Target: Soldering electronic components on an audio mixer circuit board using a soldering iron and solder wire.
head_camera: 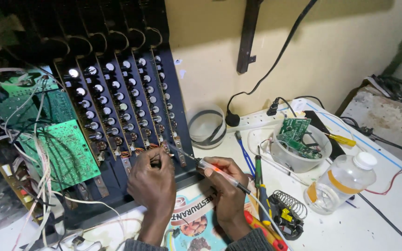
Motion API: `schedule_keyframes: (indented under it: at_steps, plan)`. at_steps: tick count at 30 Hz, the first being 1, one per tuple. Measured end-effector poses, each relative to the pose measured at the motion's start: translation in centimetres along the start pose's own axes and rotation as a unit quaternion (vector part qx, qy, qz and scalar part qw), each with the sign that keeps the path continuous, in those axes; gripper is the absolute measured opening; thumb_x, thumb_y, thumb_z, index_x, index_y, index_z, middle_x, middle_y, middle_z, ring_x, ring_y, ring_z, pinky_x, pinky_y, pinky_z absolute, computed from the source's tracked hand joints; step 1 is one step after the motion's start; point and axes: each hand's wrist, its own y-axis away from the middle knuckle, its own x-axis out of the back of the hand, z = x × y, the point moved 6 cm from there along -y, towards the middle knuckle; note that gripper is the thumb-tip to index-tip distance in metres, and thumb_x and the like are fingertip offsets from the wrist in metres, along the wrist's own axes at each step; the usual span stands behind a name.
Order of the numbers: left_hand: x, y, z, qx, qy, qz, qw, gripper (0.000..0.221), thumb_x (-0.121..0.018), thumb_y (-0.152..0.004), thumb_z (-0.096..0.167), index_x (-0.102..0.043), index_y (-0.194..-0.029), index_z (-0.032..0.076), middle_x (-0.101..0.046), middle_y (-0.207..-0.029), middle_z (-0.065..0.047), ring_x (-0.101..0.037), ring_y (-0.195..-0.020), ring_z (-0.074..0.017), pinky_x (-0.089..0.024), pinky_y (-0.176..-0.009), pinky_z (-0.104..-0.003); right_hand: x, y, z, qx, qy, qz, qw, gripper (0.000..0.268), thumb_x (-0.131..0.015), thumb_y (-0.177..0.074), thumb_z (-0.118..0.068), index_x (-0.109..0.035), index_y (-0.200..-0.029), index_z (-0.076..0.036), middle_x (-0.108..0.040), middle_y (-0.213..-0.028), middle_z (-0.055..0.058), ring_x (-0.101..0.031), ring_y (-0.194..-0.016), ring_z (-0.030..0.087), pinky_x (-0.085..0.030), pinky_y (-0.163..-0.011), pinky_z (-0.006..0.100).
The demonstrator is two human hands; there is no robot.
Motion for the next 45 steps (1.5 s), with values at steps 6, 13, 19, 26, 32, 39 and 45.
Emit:
schedule_keyframes:
  at_steps: [6, 13, 19, 26, 32, 39, 45]
  plan:
    - [-0.4, 0.1, -0.5, 0.02, -0.007, -0.017, 1.0, 0.01, -0.082, -0.09, 0.013, -0.075, -0.093, 0.02, -0.079, -0.09, -0.004, -0.074, -0.071, -0.0208, -0.06, -0.056, -0.04, -0.1, 0.1, -0.6, -0.014, 0.056, 0.003, 0.998, 0.031, -0.074, -0.076, -0.012, -0.081, -0.103, 0.002, -0.082, -0.097, 0.015, -0.075, -0.088, 0.025, -0.059, -0.074, 0.032]
    - [0.0, 0.0, -0.2, 0.02, 0.017, -0.013, 1.0, 0.007, -0.079, -0.093, 0.014, -0.074, -0.093, 0.019, -0.079, -0.092, -0.003, -0.075, -0.072, -0.0216, -0.06, -0.056, -0.041, -0.3, 0.0, -0.9, -0.01, 0.066, -0.016, 0.998, 0.032, -0.074, -0.076, -0.015, -0.082, -0.104, 0.0, -0.082, -0.098, 0.014, -0.075, -0.092, 0.024, -0.06, -0.078, 0.033]
    - [-0.2, 0.1, -0.3, 0.044, 0.002, -0.032, 0.999, 0.007, -0.08, -0.093, 0.018, -0.074, -0.095, 0.021, -0.078, -0.088, -0.001, -0.074, -0.073, -0.0214, -0.059, -0.055, -0.04, -0.5, 0.1, -1.2, -0.021, 0.065, -0.018, 0.998, 0.032, -0.074, -0.076, -0.013, -0.082, -0.104, 0.0, -0.083, -0.099, 0.014, -0.076, -0.092, 0.024, -0.06, -0.078, 0.032]
    - [0.1, 0.0, 0.0, 0.026, 0.009, -0.016, 0.999, 0.007, -0.08, -0.092, 0.015, -0.074, -0.093, 0.019, -0.079, -0.091, -0.002, -0.075, -0.074, -0.0219, -0.059, -0.058, -0.041, -0.8, 0.2, -1.1, -0.032, 0.04, -0.015, 0.999, 0.032, -0.074, -0.079, -0.013, -0.078, -0.106, 0.005, -0.084, -0.098, 0.02, -0.081, -0.089, 0.026, -0.065, -0.081, 0.032]
    - [-0.1, 0.0, -0.1, 0.031, -0.001, -0.029, 0.999, 0.005, -0.078, -0.094, 0.017, -0.074, -0.094, 0.02, -0.079, -0.092, -0.002, -0.075, -0.074, -0.0223, -0.059, -0.056, -0.042, -0.8, 0.2, -0.8, -0.042, 0.013, 0.001, 0.999, 0.027, -0.074, -0.082, -0.01, -0.077, -0.103, 0.006, -0.083, -0.094, 0.023, -0.082, -0.086, 0.032, -0.065, -0.081, 0.035]
    - [0.1, -0.1, 0.2, 0.025, 0.014, -0.023, 0.999, 0.006, -0.078, -0.092, 0.012, -0.075, -0.092, 0.017, -0.079, -0.088, -0.002, -0.074, -0.07, -0.0206, -0.06, -0.057, -0.042, -0.9, 0.6, -1.4, -0.066, 0.04, 0.019, 0.997, 0.024, -0.071, -0.084, -0.013, -0.077, -0.1, 0.005, -0.083, -0.087, 0.022, -0.082, -0.084, 0.028, -0.064, -0.08, 0.034]
    - [-0.1, 0.0, -0.2, 0.029, 0.0, -0.02, 0.999, 0.009, -0.08, -0.092, 0.013, -0.075, -0.095, 0.019, -0.079, -0.087, -0.001, -0.073, -0.068, -0.0193, -0.058, -0.054, -0.039, -1.0, 0.7, -1.6, -0.067, 0.044, 0.008, 0.997, 0.025, -0.072, -0.085, -0.013, -0.078, -0.101, 0.005, -0.084, -0.088, 0.021, -0.082, -0.085, 0.028, -0.064, -0.08, 0.035]
